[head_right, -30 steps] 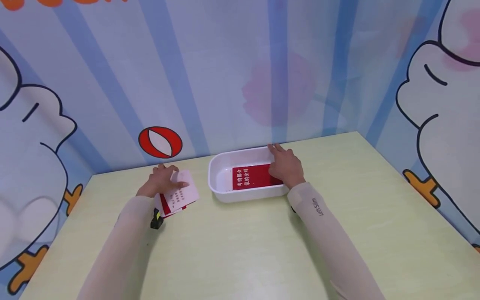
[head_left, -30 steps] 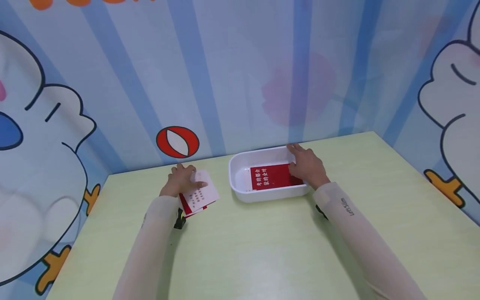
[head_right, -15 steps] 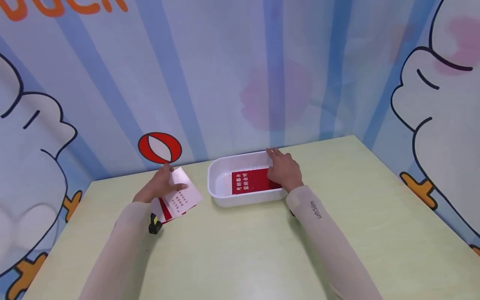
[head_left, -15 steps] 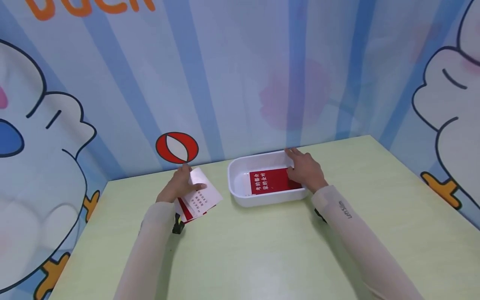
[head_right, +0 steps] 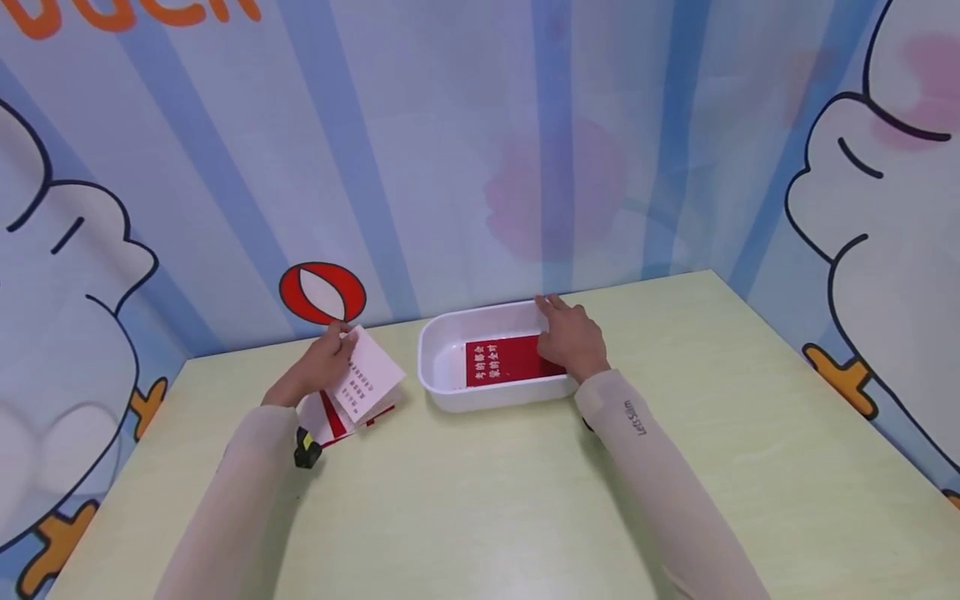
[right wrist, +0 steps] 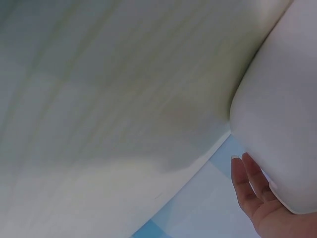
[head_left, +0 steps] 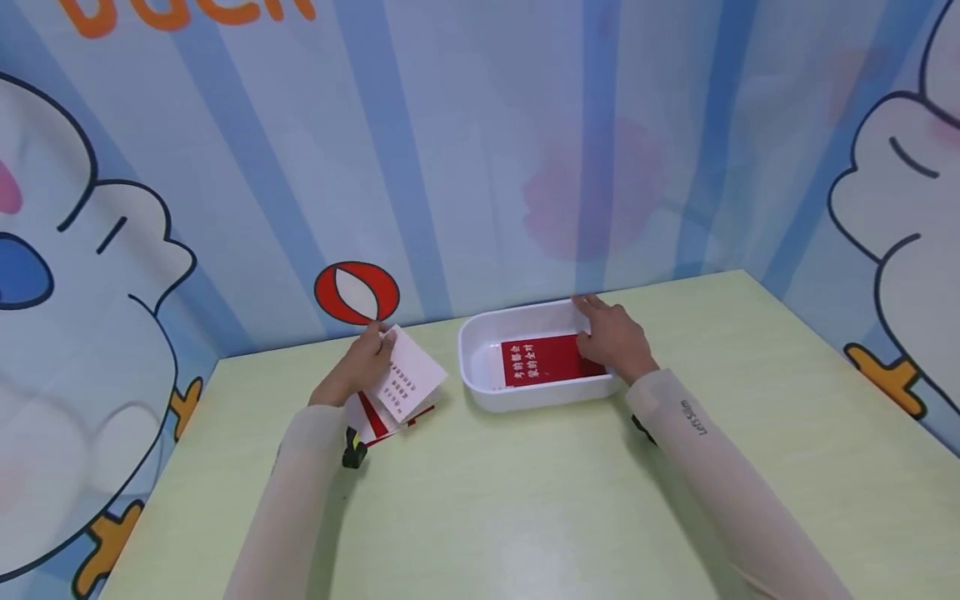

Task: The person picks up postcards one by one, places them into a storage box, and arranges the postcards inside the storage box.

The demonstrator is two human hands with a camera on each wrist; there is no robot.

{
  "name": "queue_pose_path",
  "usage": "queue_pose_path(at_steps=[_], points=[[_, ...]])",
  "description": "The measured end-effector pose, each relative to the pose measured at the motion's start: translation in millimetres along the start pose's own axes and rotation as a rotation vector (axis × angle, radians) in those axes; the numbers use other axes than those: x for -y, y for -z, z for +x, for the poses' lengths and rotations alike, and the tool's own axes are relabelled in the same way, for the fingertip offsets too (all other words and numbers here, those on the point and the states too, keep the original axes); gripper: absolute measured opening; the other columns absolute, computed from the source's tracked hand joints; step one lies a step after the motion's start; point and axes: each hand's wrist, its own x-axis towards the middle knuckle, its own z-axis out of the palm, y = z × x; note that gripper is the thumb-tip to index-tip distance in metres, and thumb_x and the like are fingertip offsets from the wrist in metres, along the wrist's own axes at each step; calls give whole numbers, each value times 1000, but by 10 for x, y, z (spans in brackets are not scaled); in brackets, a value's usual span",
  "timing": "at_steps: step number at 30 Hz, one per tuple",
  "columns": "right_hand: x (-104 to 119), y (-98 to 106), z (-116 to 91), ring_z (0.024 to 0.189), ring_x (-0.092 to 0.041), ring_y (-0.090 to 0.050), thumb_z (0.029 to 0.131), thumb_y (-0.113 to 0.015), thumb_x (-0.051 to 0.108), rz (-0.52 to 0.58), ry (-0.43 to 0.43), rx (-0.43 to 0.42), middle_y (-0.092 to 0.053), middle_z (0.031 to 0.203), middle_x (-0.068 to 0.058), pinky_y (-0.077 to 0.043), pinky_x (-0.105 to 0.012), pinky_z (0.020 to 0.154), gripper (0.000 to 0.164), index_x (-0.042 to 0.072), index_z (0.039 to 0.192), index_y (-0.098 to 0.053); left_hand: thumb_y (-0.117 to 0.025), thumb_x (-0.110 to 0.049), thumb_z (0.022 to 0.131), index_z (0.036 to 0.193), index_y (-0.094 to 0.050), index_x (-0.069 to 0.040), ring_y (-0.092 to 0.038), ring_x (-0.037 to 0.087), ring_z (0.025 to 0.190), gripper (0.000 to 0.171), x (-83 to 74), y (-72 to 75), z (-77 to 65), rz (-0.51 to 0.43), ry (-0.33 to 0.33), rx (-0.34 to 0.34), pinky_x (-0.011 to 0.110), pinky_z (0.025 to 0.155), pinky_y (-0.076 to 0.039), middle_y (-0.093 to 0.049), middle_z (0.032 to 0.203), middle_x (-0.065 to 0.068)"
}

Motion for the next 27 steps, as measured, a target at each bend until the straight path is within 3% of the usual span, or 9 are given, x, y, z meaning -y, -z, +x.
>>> queue_pose_path(at_steps=[3, 5, 16, 20, 27], points=[[1, 4, 14, 131, -42, -46, 91, -58, 19, 4, -4, 3, -27, 164, -11, -53, -56, 95, 73, 15, 157, -27, -26, -38, 108, 151, -23, -7, -57, 27, 108, 53, -27, 20, -6, -30, -6, -26, 43, 101, -50, -53, 129, 17], [4, 5, 21, 131, -42, -46, 91, -58, 19, 2, -6, 3, -27, 164, -11, -53, -56, 95, 73, 15, 157, -27, -25, -38, 109, 151, -23, -8, -56, 28, 110, 52, -49, 31, -2, -50, -21, -31, 46, 104, -48, -53, 131, 18], [3, -13, 16, 134, -43, -44, 91, -58, 19, 2, -11, 15, -27, 164, -12, -51, -58, 97, 73, 16, 158, -27, -26, -36, 109, 141, -27, -9, -64, 24, 85, 42, -289, -30, -13, -106, -27, -55, 30, 75, -51, -59, 108, 17], [-2, -22, 21, 133, -43, -45, 91, -59, 20, -8, -5, 7, -27, 164, -12, -52, -57, 97, 74, 16, 157, -27, -23, -33, 109, 143, -26, -8, -63, 23, 85, 42, -330, -74, -2, -137, -37, -60, 28, 73, -50, -57, 111, 17], [-2, -46, 18, 130, -41, -47, 92, -59, 22, -15, 1, -7, -29, 164, -12, -53, -57, 95, 72, 16, 157, -28, -24, -21, 110, 146, -24, -6, -62, 27, 90, 39, -411, -117, -3, -185, -133, -78, 32, 80, -52, -57, 118, 20]])
